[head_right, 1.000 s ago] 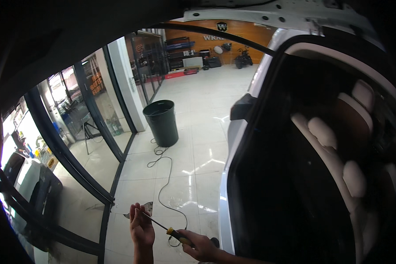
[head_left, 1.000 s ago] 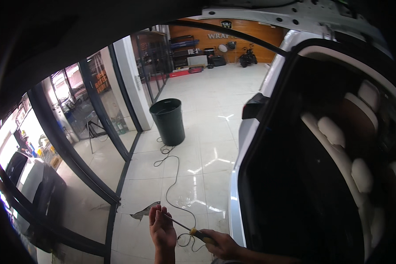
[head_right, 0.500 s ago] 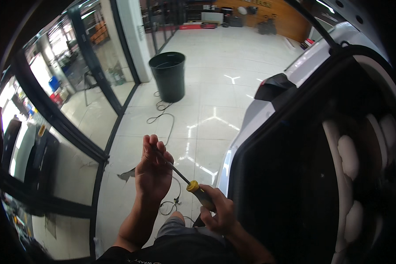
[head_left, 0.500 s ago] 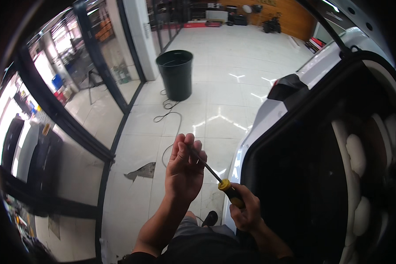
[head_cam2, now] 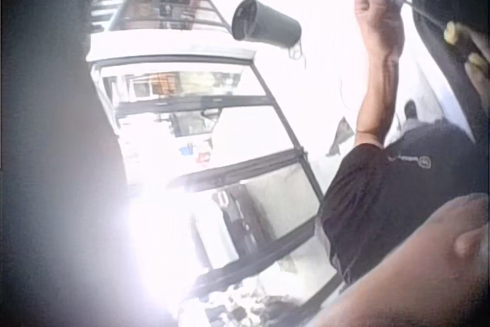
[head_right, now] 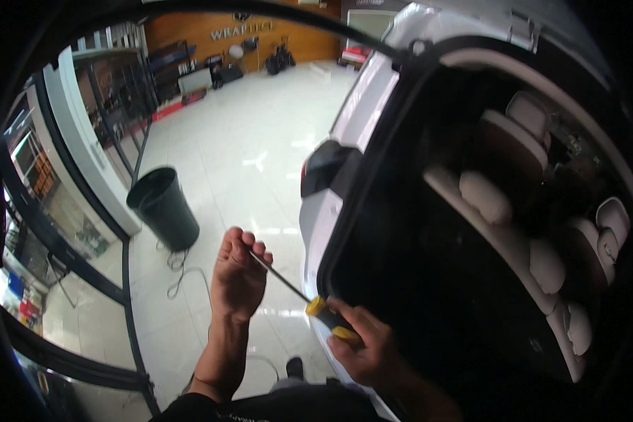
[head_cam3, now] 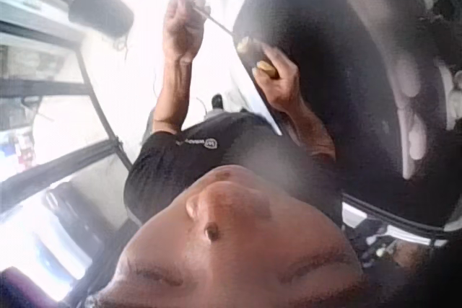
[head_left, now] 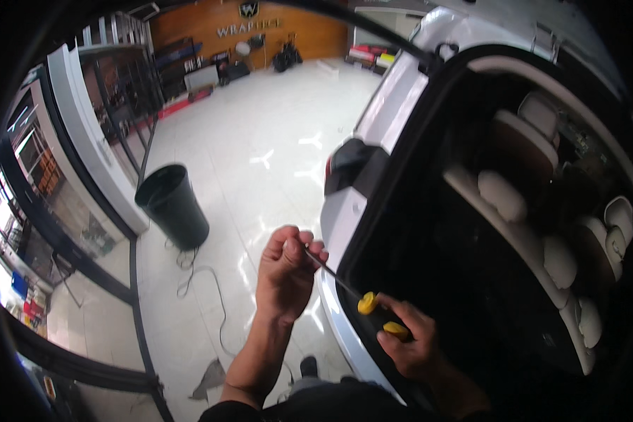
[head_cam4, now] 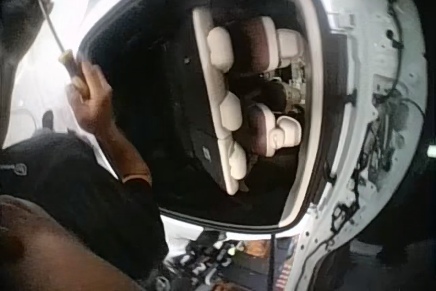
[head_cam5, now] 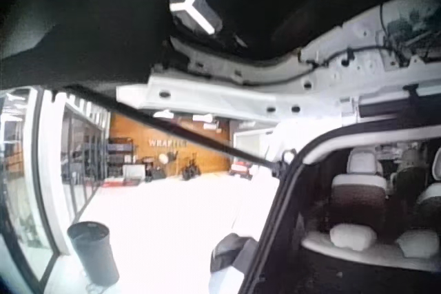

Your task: The person uses a red pry tool and a yellow screwdriver to remove fasteners and clips from the interior trim of a white car's open trunk lid. The person then lifts and installs a black fabric trunk cover into place.

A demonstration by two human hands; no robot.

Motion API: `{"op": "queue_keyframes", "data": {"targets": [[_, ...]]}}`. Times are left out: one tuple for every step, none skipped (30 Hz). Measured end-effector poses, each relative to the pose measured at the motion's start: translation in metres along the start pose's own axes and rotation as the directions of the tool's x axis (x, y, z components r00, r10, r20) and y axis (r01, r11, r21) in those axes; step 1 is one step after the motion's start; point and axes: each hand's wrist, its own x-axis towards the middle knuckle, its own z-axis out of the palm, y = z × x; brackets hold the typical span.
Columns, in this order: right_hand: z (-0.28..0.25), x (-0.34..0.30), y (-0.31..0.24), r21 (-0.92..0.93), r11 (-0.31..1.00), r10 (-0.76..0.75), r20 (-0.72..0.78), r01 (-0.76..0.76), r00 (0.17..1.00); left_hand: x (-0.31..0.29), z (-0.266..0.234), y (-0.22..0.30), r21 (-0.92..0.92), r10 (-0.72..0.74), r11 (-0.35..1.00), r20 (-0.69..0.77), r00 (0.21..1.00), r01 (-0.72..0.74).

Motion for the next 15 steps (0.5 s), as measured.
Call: {"op": "queue_keyframes", "data": {"targets": [[-0.002, 0.012, -0.003, 0.393, 0.885, 0.207, 0.149, -0.25, 0.967, 0.016, 0.002, 0.003, -0.039, -0.013, 0.999, 0.018, 1.0, 0.014], [-0.004, 0.018, -0.009, 0.668, 0.559, 0.415, 0.286, -0.49, 0.864, 0.032, 0.006, 0.007, -0.075, -0.025, 0.997, 0.034, 0.999, 0.028], [-0.006, 0.039, -0.019, 0.735, 0.516, 0.373, 0.27, -0.44, 0.888, 0.052, 0.013, 0.009, -0.103, -0.036, 0.994, 0.053, 0.998, 0.041], [-0.007, 0.049, -0.031, 0.792, 0.455, 0.348, 0.262, -0.407, 0.9, 0.068, 0.027, 0.012, -0.128, -0.062, 0.989, 0.064, 0.996, 0.069], [-0.012, 0.066, -0.053, 0.732, 0.603, 0.305, 0.158, -0.319, 0.939, 0.096, 0.043, 0.019, -0.163, -0.042, 0.984, 0.152, 0.988, 0.066], [-0.018, 0.084, -0.076, 0.65, 0.718, 0.272, 0.067, -0.249, 0.96, 0.12, 0.059, 0.026, -0.199, -0.031, 0.977, 0.21, 0.977, 0.074], [-0.027, 0.102, -0.093, 0.551, 0.817, 0.199, 0.006, -0.169, 0.98, 0.138, 0.086, 0.035, -0.138, 0.02, 0.99, 0.196, 0.98, 0.007], [-0.029, 0.119, -0.113, 0.321, 0.946, 0.026, -0.174, 0.032, 0.984, 0.158, 0.116, 0.045, -0.076, 0.071, 0.995, 0.186, 0.98, -0.058], [-0.037, 0.133, -0.133, 0.127, 0.973, -0.162, -0.225, 0.193, 0.961, 0.182, 0.136, 0.051, -0.095, 0.107, 0.992, 0.316, 0.943, -0.081], [-0.047, 0.146, -0.155, -0.086, 0.94, -0.341, -0.274, 0.331, 0.899, 0.205, 0.161, 0.055, -0.121, 0.139, 0.988, 0.448, 0.883, -0.095], [-0.058, 0.163, -0.171, -0.21, 0.853, -0.516, -0.211, 0.477, 0.83, 0.219, 0.183, 0.068, -0.125, 0.222, 0.975, 0.482, 0.847, -0.185], [-0.062, 0.173, -0.188, -0.159, 0.837, -0.547, -0.245, 0.523, 0.8, 0.232, 0.206, 0.076, -0.142, 0.291, 0.957, 0.516, 0.806, -0.254], [-0.069, 0.183, -0.2, -0.245, 0.779, -0.627, -0.275, 0.577, 0.729, 0.239, 0.229, 0.081, -0.141, 0.32, 0.946, 0.532, 0.784, -0.291], [-0.078, 0.19, -0.214, -0.368, 0.754, -0.645, -0.255, 0.545, 0.721, 0.247, 0.246, 0.083, -0.137, 0.347, 0.935, 0.543, 0.765, -0.326], [-0.085, 0.195, -0.226, -0.441, 0.744, -0.645, -0.275, 0.503, 0.713, 0.26, 0.26, 0.083, -0.08, 0.389, 0.903, 0.568, 0.725, -0.422]]}}
